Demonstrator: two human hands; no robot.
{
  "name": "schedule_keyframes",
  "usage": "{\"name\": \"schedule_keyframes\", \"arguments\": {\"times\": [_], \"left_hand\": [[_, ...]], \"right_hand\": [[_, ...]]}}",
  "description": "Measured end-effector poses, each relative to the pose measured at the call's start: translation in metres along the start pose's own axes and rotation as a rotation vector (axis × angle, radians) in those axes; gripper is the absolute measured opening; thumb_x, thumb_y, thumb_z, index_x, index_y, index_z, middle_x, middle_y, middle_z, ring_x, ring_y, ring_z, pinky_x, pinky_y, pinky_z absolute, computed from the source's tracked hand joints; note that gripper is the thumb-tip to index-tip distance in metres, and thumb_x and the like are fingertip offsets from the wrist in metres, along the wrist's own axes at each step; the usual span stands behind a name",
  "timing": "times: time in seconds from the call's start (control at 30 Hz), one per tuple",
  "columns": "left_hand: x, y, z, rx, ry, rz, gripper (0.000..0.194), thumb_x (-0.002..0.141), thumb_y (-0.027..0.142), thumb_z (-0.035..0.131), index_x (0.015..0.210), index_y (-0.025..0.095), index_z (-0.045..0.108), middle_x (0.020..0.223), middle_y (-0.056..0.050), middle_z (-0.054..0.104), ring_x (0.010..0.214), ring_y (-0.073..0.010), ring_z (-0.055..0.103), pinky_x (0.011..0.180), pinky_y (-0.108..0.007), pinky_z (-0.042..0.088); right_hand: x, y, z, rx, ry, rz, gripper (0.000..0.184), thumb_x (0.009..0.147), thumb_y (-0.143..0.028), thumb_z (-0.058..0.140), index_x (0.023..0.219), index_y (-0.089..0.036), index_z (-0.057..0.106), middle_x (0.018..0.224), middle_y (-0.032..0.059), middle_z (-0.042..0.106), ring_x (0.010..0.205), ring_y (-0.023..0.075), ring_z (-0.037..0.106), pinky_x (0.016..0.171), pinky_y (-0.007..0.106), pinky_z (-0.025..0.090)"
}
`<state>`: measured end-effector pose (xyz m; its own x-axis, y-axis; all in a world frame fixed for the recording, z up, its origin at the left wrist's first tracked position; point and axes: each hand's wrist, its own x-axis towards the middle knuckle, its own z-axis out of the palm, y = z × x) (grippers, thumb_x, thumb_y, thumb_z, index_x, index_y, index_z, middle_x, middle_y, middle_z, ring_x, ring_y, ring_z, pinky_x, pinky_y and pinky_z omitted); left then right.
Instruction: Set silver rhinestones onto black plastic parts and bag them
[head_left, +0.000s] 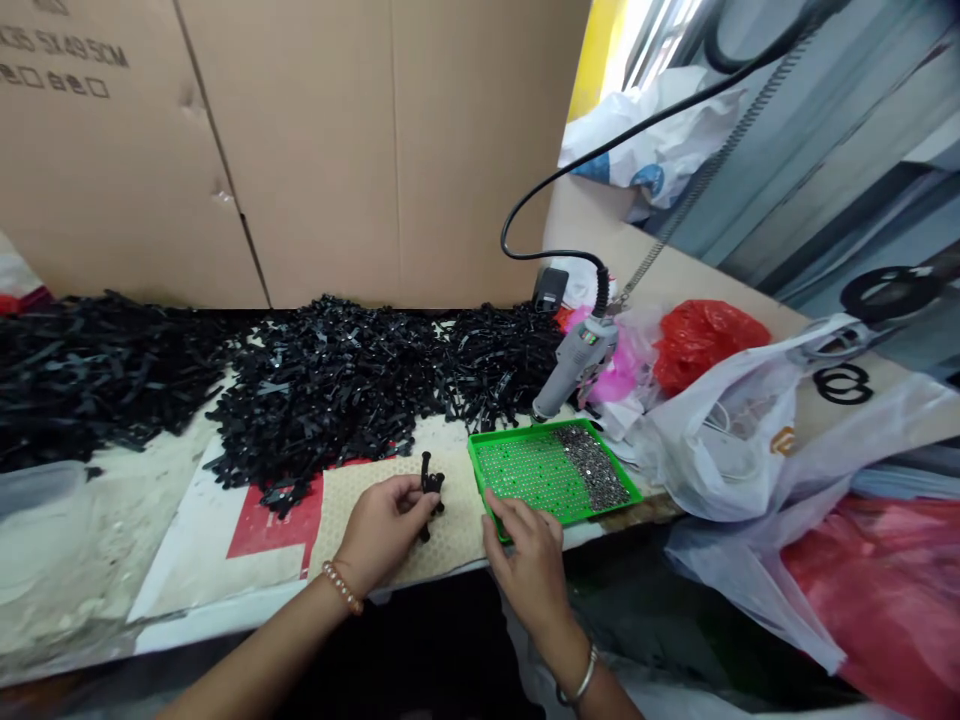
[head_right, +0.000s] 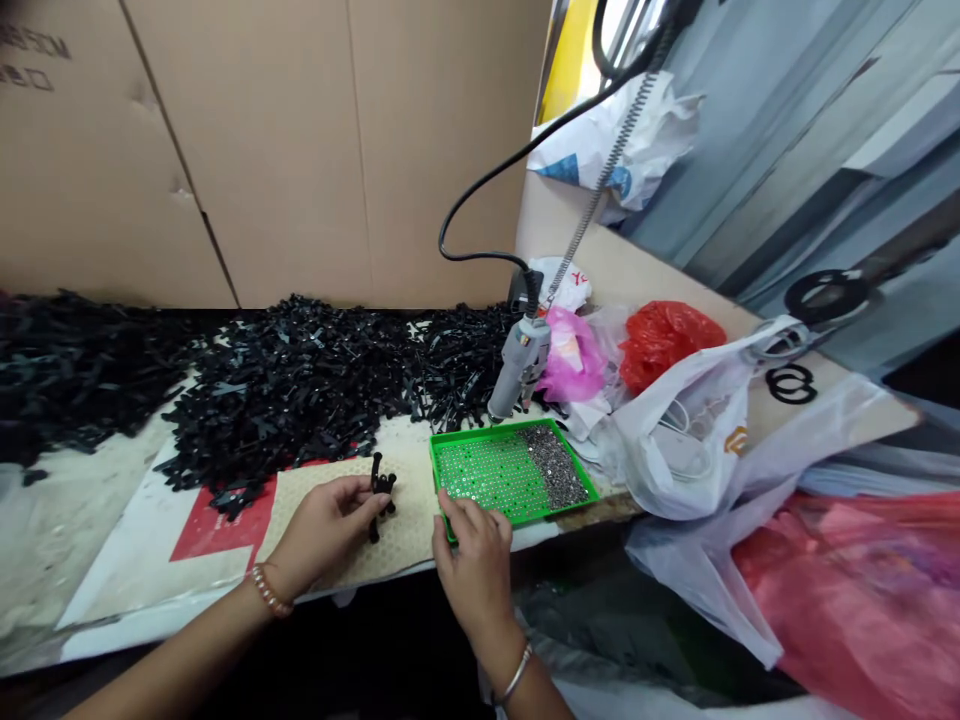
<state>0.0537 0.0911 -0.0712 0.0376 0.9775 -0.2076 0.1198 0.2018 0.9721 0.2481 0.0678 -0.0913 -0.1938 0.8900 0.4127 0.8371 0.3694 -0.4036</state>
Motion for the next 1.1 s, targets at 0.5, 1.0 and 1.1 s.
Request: {"name": "schedule_keyframes", "arguments": {"times": [0.5, 1.0, 1.1], "left_hand": [[0.007, -0.007, 0.021, -0.263, 0.109, -0.027, 0.03, 0.069, 0.037, 0.071, 0.086, 0.012, 0.068, 0.08, -0.007, 0.071, 0.07, -0.0165, 0.064, 0.061, -0.021, 0.047], [0.012, 0.005, 0.019, -0.323, 0.163, -0.009, 0.034, 0.068, 0.038, 0.073, 0.088, 0.012, 0.067, 0.083, -0.007, 0.07, 0.075, -0.0159, 0.063, 0.067, -0.022, 0.048], [0.015, 0.016, 0.018, -0.35, 0.141, -0.004, 0.035, 0.066, 0.038, 0.076, 0.087, 0.012, 0.067, 0.081, -0.005, 0.068, 0.071, -0.0135, 0.06, 0.062, -0.02, 0.047]], "right_hand": [[0.005, 0.012, 0.004, -0.056, 0.089, -0.079, 0.027, 0.093, -0.022, 0.046, 0.116, -0.019, 0.06, 0.098, 0.0052, 0.066, 0.09, 0.0175, 0.06, 0.083, 0.033, 0.034], [0.006, 0.02, -0.009, 0.041, 0.022, -0.066, 0.036, 0.094, -0.033, 0.051, 0.129, -0.024, 0.05, 0.113, 0.0068, 0.059, 0.105, 0.0225, 0.054, 0.089, 0.039, 0.039], [0.033, 0.017, -0.025, 0.215, 0.117, -0.035, 0.051, 0.09, -0.037, 0.057, 0.137, -0.026, 0.04, 0.129, 0.0093, 0.049, 0.117, 0.0256, 0.046, 0.097, 0.043, 0.039]]}}
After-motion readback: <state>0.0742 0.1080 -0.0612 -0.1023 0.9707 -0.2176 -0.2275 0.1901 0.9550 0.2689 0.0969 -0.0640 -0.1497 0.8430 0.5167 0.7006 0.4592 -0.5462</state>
